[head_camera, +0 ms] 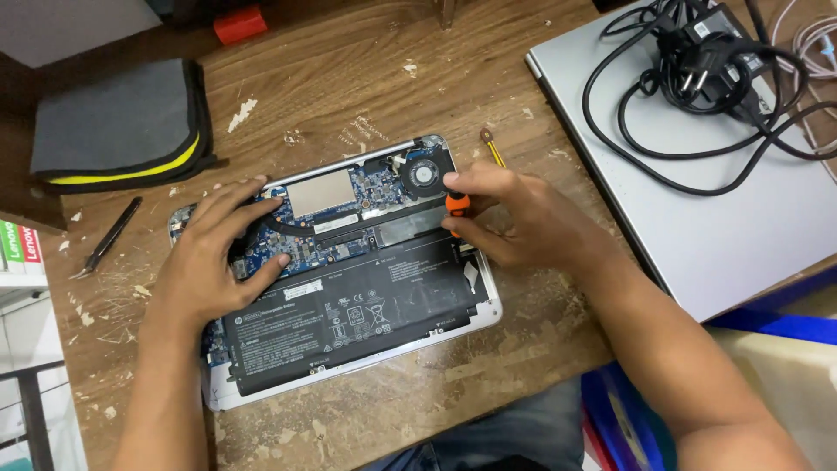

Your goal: Disassembling a laptop by unscrewing internal components and disconnecting cables on a repair bench.

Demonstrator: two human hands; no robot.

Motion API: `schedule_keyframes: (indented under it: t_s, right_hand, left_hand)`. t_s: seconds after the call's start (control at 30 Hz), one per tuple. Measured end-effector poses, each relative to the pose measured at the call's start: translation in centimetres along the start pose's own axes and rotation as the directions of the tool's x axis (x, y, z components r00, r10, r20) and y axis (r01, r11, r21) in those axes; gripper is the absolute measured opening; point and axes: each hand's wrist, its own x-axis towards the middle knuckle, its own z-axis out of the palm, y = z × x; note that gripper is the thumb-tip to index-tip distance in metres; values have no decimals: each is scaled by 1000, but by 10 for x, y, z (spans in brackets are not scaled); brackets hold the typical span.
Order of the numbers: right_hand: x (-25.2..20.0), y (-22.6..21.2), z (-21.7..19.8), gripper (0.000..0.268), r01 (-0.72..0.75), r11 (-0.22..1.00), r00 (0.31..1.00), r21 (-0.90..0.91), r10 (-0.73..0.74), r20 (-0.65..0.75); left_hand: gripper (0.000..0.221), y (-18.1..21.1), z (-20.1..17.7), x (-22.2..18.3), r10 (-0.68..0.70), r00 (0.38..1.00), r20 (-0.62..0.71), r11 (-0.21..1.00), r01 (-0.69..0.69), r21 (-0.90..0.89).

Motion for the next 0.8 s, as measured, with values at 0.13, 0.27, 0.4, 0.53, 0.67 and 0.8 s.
schedule_keyframes:
  t_s: [0.13, 0.27, 0.4, 0.53, 0.67, 0.8]
  right_hand:
    - [-3, 6, 0, 66, 36, 999, 999, -26, -36, -13]
    - [-2, 8, -1, 67, 67, 998, 998, -3, -67, -12]
    - [-7, 14, 4, 62, 140, 984, 989, -106, -144, -34]
    - [-8, 17, 1, 61, 117, 988, 993, -99, -119, -12]
    - [-4, 13, 0, 53, 99, 991, 994, -95, -103, -33]
    - [-4, 24, 3, 60, 148, 989, 988, 19, -147, -54]
  left_hand:
    - [60, 1, 0, -1, 12, 1000, -17, 1000, -11, 14]
    - [58, 2, 0, 0, 9, 1000, -20, 999, -8, 38]
    - [53, 6, -1, 1, 11, 999, -35, 1000, -10, 18]
    - [50, 8, -1, 2, -1, 999, -40, 1000, 1, -5]
    - [51, 9, 0, 3, -20, 999, -35, 1000, 20, 10]
    - [46, 10, 0, 3, 2, 998, -70, 1000, -1, 13]
